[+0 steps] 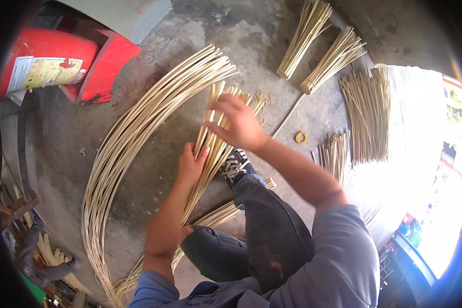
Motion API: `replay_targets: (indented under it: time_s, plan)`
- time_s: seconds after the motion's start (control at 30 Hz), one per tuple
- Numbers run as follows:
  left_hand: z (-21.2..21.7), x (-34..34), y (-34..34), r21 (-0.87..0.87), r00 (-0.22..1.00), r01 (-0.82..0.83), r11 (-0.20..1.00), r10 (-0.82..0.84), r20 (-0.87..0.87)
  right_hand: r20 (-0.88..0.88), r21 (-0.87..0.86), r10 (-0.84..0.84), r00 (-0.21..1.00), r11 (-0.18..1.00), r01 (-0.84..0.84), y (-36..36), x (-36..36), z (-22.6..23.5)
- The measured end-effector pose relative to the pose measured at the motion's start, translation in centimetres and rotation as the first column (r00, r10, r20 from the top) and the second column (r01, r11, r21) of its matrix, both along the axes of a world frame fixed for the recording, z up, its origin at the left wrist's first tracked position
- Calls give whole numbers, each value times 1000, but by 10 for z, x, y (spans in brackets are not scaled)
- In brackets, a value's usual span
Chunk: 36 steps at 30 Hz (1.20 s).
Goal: The person sits on the floor and gathers thin wooden sticks into bundles. They align the sticks by hand, then use rubber bands to secure the bundles. A coworker in a green shirt is also present and handling similar sticks nearby.
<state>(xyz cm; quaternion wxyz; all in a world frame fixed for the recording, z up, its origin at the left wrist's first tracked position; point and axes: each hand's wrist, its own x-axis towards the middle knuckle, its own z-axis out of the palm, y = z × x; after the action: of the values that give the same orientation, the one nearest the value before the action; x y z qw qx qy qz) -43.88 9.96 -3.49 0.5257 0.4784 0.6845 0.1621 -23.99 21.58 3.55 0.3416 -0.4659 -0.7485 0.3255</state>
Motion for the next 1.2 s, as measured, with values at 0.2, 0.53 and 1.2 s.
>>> replay_targets:
  time_s: [0.2, 0.53, 1.2]
  plan:
    - [-7, 28, 5, 25, 999, -5, 1000, 6, -32, -184, -851, -795, 579, 423, 311, -70, 58, -66]
    - [21, 26, -7, 183, 997, -73, 980, 72, 13, -510, -858, -746, 428, 406, -315, -40, 3, -58]
    - [13, 9, 22, -71, 942, -106, 992, 123, 313, -457, -887, -758, 466, 345, -307, -38, 5, -51]
